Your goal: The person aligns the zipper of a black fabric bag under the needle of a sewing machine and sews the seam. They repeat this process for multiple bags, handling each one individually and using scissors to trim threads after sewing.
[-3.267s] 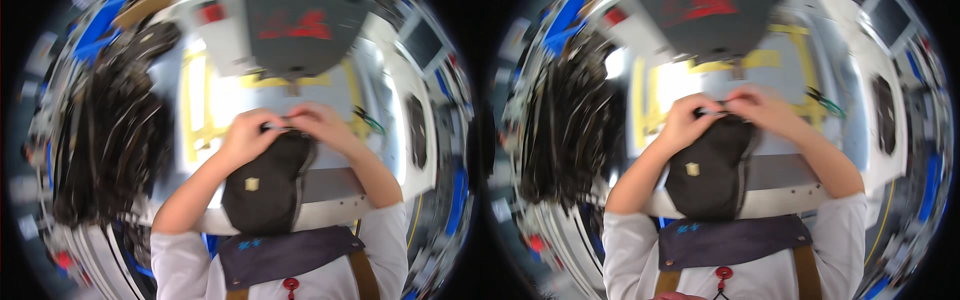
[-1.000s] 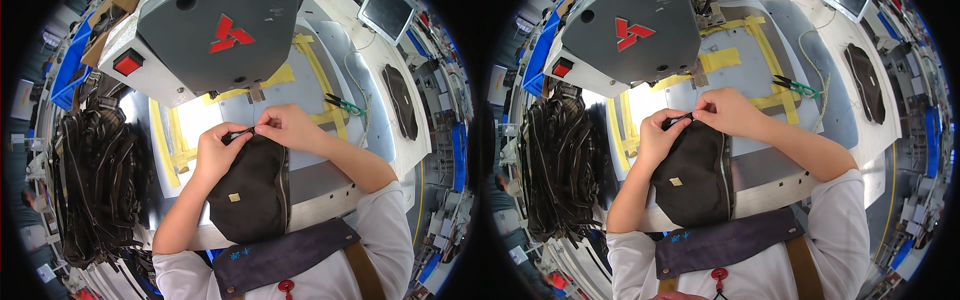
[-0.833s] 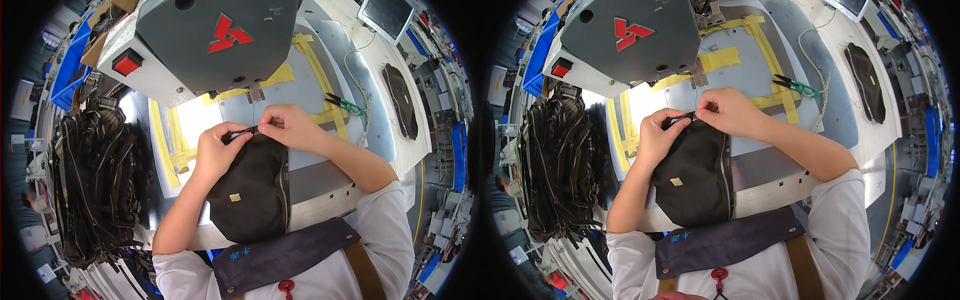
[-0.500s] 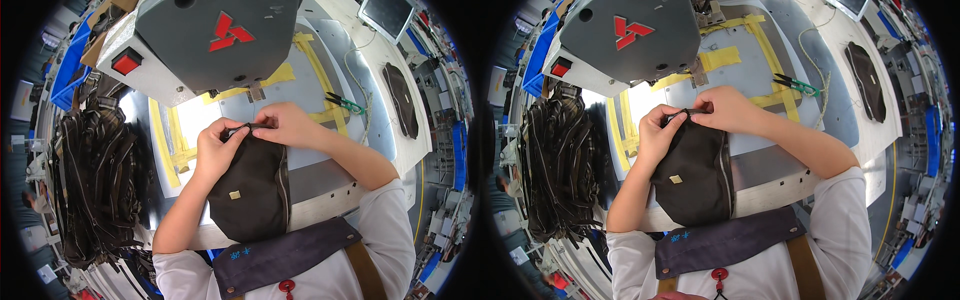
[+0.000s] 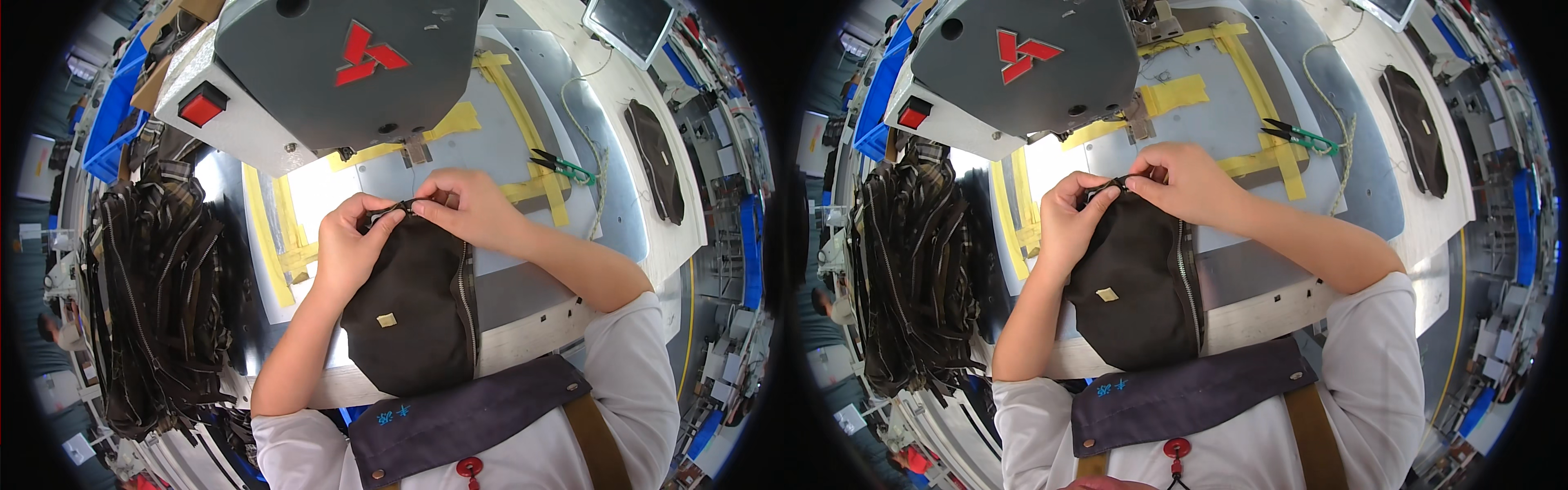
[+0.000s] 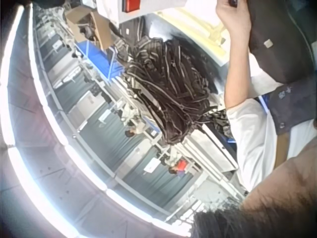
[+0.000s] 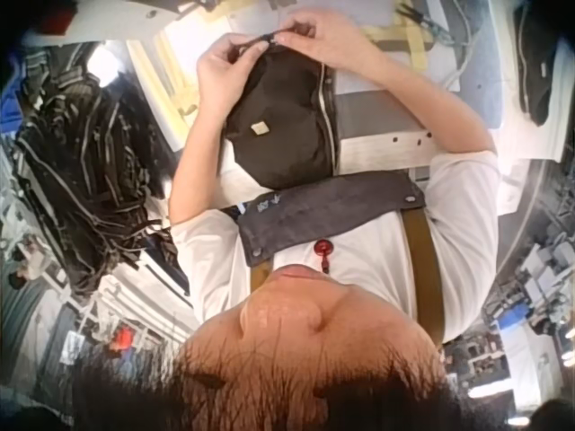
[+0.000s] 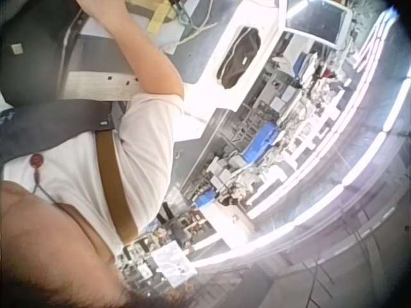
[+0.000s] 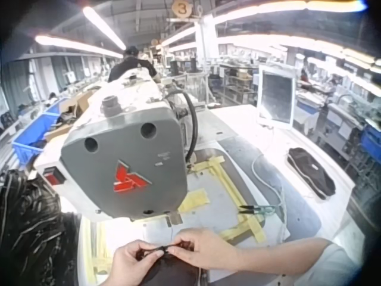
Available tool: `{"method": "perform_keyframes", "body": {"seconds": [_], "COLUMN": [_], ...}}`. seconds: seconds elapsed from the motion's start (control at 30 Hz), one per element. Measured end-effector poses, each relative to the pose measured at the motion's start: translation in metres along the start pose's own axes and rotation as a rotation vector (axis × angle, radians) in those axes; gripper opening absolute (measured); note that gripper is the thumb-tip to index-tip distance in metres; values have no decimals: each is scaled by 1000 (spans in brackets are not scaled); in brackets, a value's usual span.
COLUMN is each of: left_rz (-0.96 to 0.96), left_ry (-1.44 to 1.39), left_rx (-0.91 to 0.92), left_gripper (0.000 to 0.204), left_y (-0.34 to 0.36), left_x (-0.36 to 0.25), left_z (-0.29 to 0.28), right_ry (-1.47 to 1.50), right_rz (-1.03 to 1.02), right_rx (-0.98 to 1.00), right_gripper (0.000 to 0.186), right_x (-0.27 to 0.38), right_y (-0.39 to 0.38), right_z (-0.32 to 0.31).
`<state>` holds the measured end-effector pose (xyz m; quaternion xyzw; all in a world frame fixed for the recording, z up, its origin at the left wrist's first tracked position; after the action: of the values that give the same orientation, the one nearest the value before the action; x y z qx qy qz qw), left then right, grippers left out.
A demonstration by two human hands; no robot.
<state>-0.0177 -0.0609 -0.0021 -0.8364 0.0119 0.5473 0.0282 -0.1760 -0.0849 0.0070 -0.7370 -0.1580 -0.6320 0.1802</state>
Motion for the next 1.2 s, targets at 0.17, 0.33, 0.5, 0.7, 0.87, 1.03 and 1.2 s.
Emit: {"method": "perform_keyframes", "body": {"seconds": [0.17, 0.33, 0.5, 0.7, 0.87, 1.03, 1.2], "left_rz": [-44, -26, 80, 99, -3, 70, 130], "left_ry": [51, 90, 188, 205, 64, 121, 92], "left_rx": [37, 32, -12, 14, 9, 25, -44], "left_gripper": [13, 14, 15, 13, 12, 10, 11], "left_y": [1, 2, -1, -3, -2, -1, -1], "left_x": [-1, 2, -15, -16, -4, -8, -7], "left_z": [2, 1, 2, 2, 0, 2, 1], "right_ry": [-47, -91, -162, -148, -145, -187, -131], "right_rz": [-14, -54, -106, -117, -166, -62, -74], "right_rx": [2, 1, 31, 64, 111, 78, 56], "right_gripper": [17, 16, 13, 13, 19, 20, 18], "right_x": [2, 6, 11, 7, 10, 1, 2], "right_y": [1, 2, 2, 5, 3, 6, 5], "right_z": [-3, -6, 0, 1, 0, -1, 1]}}
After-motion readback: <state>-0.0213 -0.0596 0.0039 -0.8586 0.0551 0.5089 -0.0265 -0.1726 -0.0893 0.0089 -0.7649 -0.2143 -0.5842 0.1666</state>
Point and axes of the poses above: each hand's wrist, its own y-axis towards the middle knuckle, its own z-axis out of the palm, x = y × z, the point moved 8 cm from there along y, towards the middle knuckle, and after that the axes turned 8 degrees about y, right-handed, at the moved point
